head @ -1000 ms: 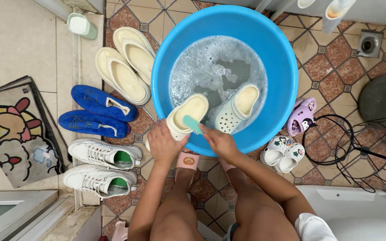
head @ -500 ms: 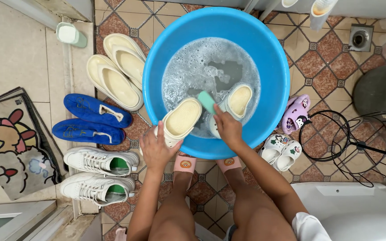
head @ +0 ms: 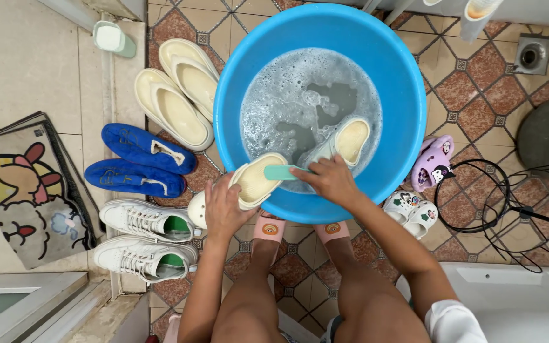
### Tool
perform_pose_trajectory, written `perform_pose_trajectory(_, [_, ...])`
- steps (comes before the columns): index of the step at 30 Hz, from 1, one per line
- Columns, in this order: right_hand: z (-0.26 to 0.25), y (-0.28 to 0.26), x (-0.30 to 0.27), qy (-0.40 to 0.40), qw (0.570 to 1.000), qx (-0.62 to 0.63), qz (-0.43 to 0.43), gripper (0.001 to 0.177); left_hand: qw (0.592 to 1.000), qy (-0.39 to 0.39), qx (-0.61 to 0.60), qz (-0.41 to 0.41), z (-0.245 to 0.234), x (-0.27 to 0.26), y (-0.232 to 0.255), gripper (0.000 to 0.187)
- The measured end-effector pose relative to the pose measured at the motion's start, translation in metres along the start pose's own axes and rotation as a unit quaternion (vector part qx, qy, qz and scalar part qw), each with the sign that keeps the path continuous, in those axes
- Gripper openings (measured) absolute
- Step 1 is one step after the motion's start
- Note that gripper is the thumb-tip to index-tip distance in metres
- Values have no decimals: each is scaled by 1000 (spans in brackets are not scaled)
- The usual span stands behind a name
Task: The person cleans several pairs of clogs using a brush and soapy water in a blue basin, scrubbing the interior and exterior of the footwear.
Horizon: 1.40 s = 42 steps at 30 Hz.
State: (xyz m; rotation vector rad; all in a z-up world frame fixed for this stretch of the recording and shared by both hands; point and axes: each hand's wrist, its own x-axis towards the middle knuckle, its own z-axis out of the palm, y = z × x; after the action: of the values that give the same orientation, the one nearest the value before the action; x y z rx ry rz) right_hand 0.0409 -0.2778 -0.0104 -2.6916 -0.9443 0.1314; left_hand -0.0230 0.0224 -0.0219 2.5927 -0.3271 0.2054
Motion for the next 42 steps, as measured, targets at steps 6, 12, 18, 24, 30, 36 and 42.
perform_pose_trajectory(6, [30, -15, 75, 117, 963, -43, -238, 41, 998, -63, -7, 0, 2, 9, -15, 81])
perform_pose_trajectory(12, [28, 46, 61, 92, 984, -34, -149, 42, 997, -77, 4, -16, 1, 19, -16, 79])
perform_pose_trajectory(18, [42, 17, 72, 131, 975, -1, -178, 49, 998, -61, -10, -1, -3, 16, -14, 76])
perform_pose_trajectory(24, [23, 46, 42, 29, 993, 115, 0, 35, 997, -71, 2, -18, 11, -6, 2, 59])
perform_pose_trajectory(30, [15, -26, 20, 28, 979, 155, 130, 42, 996, -44, 76, -5, 20, -27, 8, 23])
perform_pose_trajectory(36, [40, -57, 61, 43, 994, -4, 98, 43, 999, -36, 31, -9, 18, -13, 13, 20])
perform_pose_trajectory(42, [29, -56, 6, -14, 990, -32, 136, 60, 998, -10, 54, 8, 25, -1, 14, 28])
